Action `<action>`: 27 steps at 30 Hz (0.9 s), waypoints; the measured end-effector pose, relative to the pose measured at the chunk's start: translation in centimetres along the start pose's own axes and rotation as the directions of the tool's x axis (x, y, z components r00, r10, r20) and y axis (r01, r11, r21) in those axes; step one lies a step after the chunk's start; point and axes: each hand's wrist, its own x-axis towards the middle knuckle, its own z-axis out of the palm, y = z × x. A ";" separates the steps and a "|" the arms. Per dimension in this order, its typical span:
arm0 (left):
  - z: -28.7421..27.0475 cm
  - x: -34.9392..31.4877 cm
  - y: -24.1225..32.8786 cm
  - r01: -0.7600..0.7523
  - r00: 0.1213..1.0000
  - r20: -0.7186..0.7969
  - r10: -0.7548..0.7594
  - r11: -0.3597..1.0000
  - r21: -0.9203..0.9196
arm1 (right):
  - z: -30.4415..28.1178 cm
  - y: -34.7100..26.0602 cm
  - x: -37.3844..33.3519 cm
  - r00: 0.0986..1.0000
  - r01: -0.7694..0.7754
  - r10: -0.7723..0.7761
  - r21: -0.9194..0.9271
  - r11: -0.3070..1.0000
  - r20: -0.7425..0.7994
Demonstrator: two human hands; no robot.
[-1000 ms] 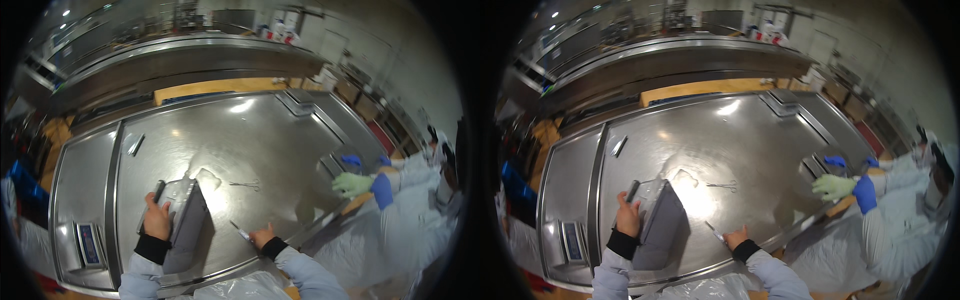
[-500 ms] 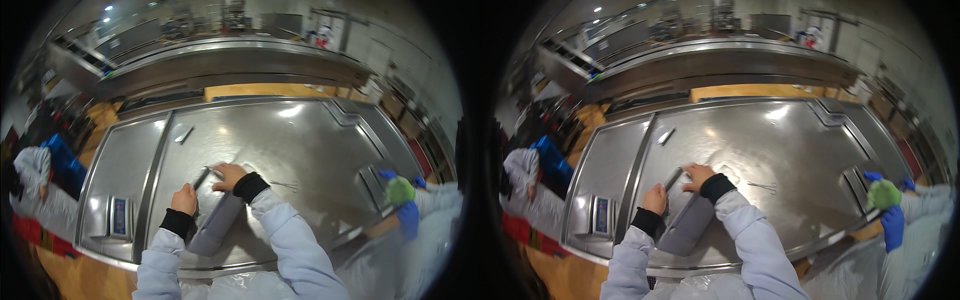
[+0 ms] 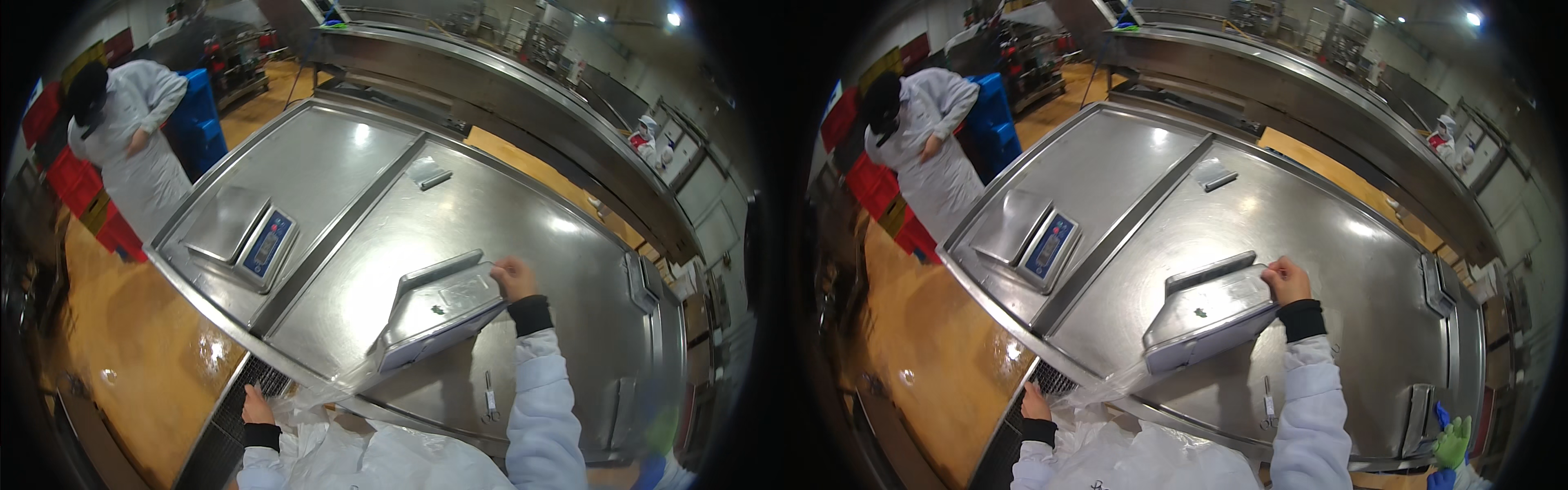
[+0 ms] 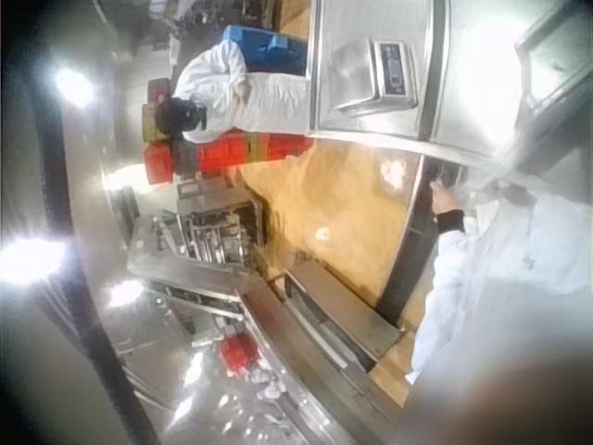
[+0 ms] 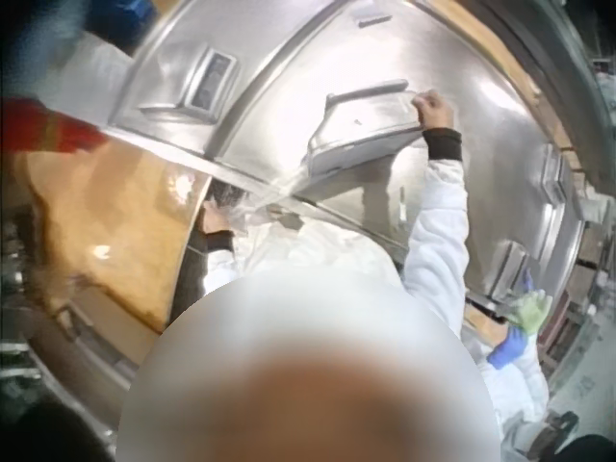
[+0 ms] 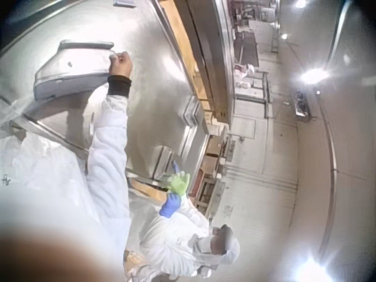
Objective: The person opens a plastic case on a stainless steel table, removes a digital scale, and then reassembles the case by placing internal components back inside. The person closes the case and places the scale on the table.
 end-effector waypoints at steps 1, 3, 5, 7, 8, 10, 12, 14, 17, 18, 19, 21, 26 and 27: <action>0.6 0.4 -0.4 0.072 0.997 -0.027 -0.075 0.994 -0.085 | -0.9 0.7 0.5 0.993 -0.083 0.090 -0.091 0.992 0.076; 1.5 2.2 -1.1 0.234 0.962 -0.077 -0.260 0.940 -0.250 | -1.0 -0.7 0.9 0.969 0.234 -0.248 -0.294 0.927 -0.011; -0.7 2.9 0.9 0.011 0.977 -0.197 -0.087 0.934 -0.358 | -1.6 -4.7 1.0 0.872 0.463 -0.487 -0.414 0.784 0.055; -5.6 3.7 4.7 -0.092 0.965 -0.261 -0.008 0.924 -0.371 | 2.0 -10.8 0.3 0.769 0.636 -0.592 -0.378 0.673 0.240; -6.3 3.8 7.2 -0.193 0.971 -0.219 0.101 0.868 -0.457 | 3.9 -12.4 0.4 0.751 0.654 -0.515 -0.363 0.663 0.413; -5.8 2.7 12.6 -0.334 0.914 0.039 0.403 0.805 -0.491 | 7.8 -14.0 0.9 0.698 0.638 -0.221 -0.452 0.623 0.681; -4.1 -0.2 17.5 -0.594 0.659 0.263 0.704 0.702 -0.392 | 10.8 -14.5 2.1 0.597 0.674 0.084 -0.556 0.487 0.798; 1.0 -1.4 19.0 -0.596 0.420 0.561 0.713 0.683 -0.422 | 12.7 -14.8 2.5 0.520 0.798 0.075 -0.515 0.311 0.851; 4.5 -2.2 19.4 -0.403 0.591 0.495 0.637 0.765 -0.503 | 12.5 -14.5 2.1 0.452 0.859 0.064 -0.453 0.240 0.890; 5.2 -2.3 19.0 -0.454 0.566 0.490 0.663 0.747 -0.486 | 11.3 -14.6 1.6 0.441 0.860 0.020 -0.429 0.275 0.897; 5.2 -1.9 19.0 -0.511 0.533 0.482 0.695 0.719 -0.472 | 9.8 -15.3 0.2 0.480 0.847 0.020 -0.470 0.248 0.877; 5.2 -0.3 18.4 -0.629 0.499 0.474 0.726 0.679 -0.379 | 7.3 -15.4 -1.3 0.452 0.865 0.010 -0.441 0.239 0.892; 5.3 10.6 17.5 -0.713 0.662 0.213 0.719 0.691 -0.117 | -1.1 -13.7 -6.1 0.482 0.876 -0.418 -0.430 0.219 0.770; 5.6 13.5 18.1 -0.649 0.743 0.183 0.644 0.760 -0.036 | -2.4 -12.7 -7.2 0.478 0.870 -0.477 -0.473 0.141 0.737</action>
